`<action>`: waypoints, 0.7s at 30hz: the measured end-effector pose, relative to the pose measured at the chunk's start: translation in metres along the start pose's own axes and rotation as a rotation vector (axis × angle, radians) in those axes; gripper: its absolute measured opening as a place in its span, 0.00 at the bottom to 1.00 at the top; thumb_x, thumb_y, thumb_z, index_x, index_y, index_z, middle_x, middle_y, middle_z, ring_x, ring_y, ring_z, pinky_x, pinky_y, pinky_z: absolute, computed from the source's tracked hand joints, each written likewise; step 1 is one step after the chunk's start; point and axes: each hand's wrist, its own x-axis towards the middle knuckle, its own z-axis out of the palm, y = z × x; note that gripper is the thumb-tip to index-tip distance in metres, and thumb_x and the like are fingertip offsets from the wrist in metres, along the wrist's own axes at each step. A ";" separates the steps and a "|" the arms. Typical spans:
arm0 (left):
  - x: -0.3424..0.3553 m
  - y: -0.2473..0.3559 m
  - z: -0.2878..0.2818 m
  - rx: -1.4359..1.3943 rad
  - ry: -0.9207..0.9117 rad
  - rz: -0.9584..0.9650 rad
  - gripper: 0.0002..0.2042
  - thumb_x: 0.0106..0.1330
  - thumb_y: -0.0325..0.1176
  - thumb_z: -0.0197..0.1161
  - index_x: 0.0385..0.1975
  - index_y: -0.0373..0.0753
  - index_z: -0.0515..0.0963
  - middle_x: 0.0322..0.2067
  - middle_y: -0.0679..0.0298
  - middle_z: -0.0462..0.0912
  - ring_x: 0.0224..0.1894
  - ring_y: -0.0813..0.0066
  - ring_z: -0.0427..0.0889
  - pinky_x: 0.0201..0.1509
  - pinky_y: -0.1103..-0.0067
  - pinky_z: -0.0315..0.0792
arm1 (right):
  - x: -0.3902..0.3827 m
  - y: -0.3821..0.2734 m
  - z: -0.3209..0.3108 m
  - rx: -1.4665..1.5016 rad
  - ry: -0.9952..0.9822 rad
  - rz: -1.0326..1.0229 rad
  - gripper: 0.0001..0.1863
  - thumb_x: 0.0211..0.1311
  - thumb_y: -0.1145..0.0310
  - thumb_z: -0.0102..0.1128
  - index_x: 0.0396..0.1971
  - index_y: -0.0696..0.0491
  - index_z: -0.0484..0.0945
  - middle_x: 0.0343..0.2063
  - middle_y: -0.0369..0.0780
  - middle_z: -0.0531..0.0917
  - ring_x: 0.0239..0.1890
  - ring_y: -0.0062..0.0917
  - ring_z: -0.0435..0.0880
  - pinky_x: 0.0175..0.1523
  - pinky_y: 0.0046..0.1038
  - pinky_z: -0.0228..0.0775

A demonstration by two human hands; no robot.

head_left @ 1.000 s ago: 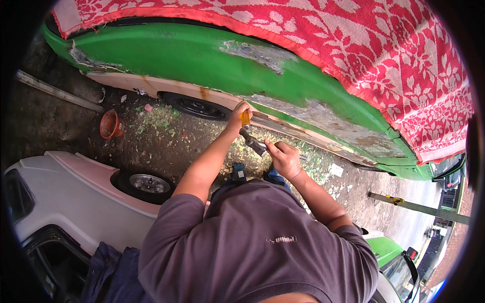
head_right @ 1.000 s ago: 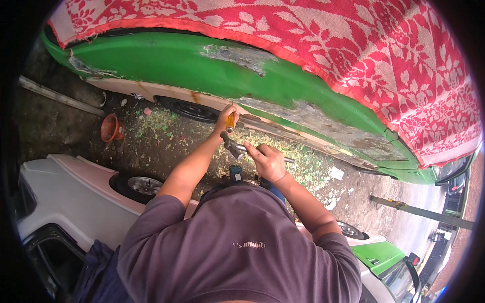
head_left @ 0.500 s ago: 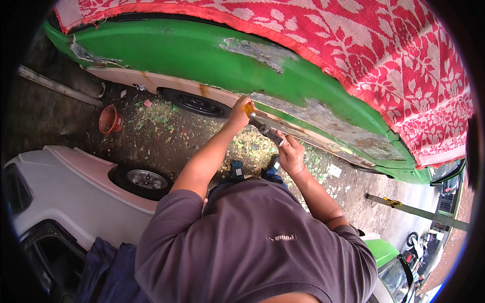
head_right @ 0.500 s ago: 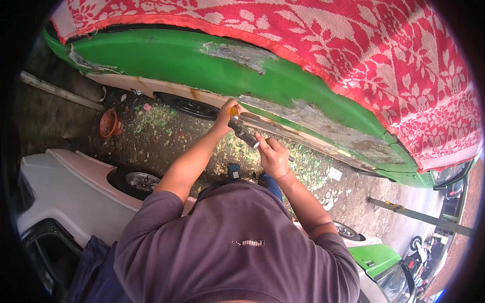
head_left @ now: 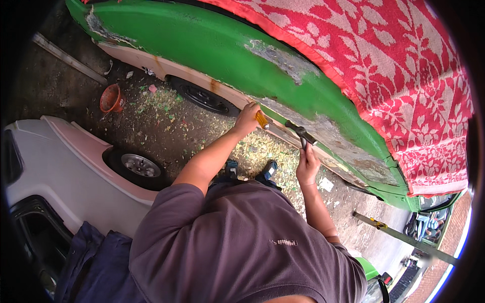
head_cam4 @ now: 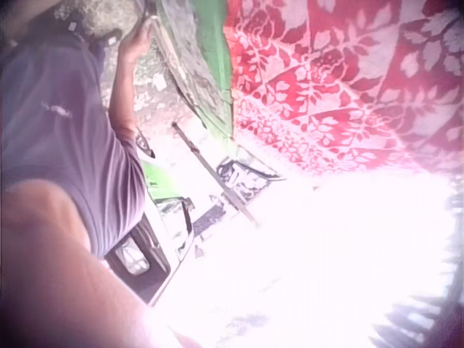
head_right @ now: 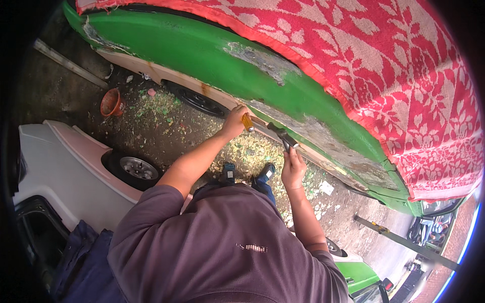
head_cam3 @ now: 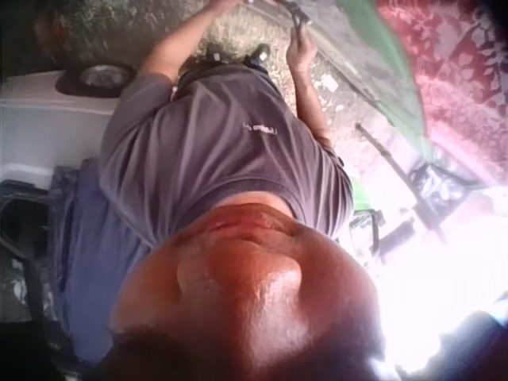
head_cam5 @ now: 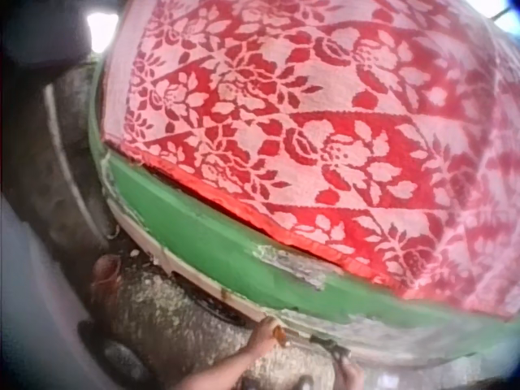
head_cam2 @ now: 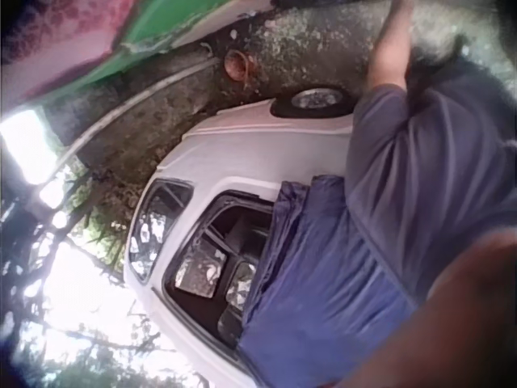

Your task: The person uses a hammer and a yellow-handled chisel to chip away at a green vehicle panel, removing material from the surface. The work is performed in a cluttered outdoor area with a white van and a red patterned cloth visible nearby.

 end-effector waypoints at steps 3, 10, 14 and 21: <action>-0.005 0.010 0.003 -0.030 -0.021 0.118 0.04 0.57 0.25 0.59 0.28 0.37 0.71 0.32 0.58 0.74 0.42 0.55 0.74 0.45 0.66 0.68 | -0.004 0.001 -0.017 -0.039 -0.054 0.146 0.16 0.63 0.79 0.60 0.51 0.60 0.78 0.31 0.47 0.84 0.29 0.29 0.83 0.35 0.26 0.73; -0.003 0.014 0.004 -0.115 -0.004 0.138 0.05 0.57 0.25 0.60 0.27 0.37 0.70 0.32 0.57 0.74 0.41 0.55 0.74 0.44 0.66 0.67 | -0.005 -0.001 -0.018 -0.020 -0.135 0.416 0.19 0.65 0.76 0.59 0.56 0.59 0.76 0.36 0.49 0.86 0.35 0.29 0.86 0.42 0.25 0.74; -0.002 0.014 0.002 -0.095 0.022 0.138 0.05 0.57 0.24 0.60 0.27 0.37 0.70 0.31 0.57 0.73 0.40 0.55 0.74 0.43 0.67 0.67 | -0.005 -0.008 -0.015 -0.011 -0.157 0.378 0.18 0.65 0.76 0.60 0.54 0.60 0.77 0.33 0.48 0.85 0.33 0.26 0.85 0.41 0.25 0.73; -0.003 0.017 -0.004 -0.078 -0.009 0.126 0.06 0.55 0.23 0.61 0.26 0.37 0.69 0.31 0.58 0.72 0.39 0.55 0.74 0.42 0.67 0.67 | -0.004 -0.019 -0.014 0.013 -0.208 0.368 0.17 0.63 0.77 0.62 0.52 0.61 0.78 0.34 0.50 0.85 0.32 0.30 0.84 0.40 0.26 0.74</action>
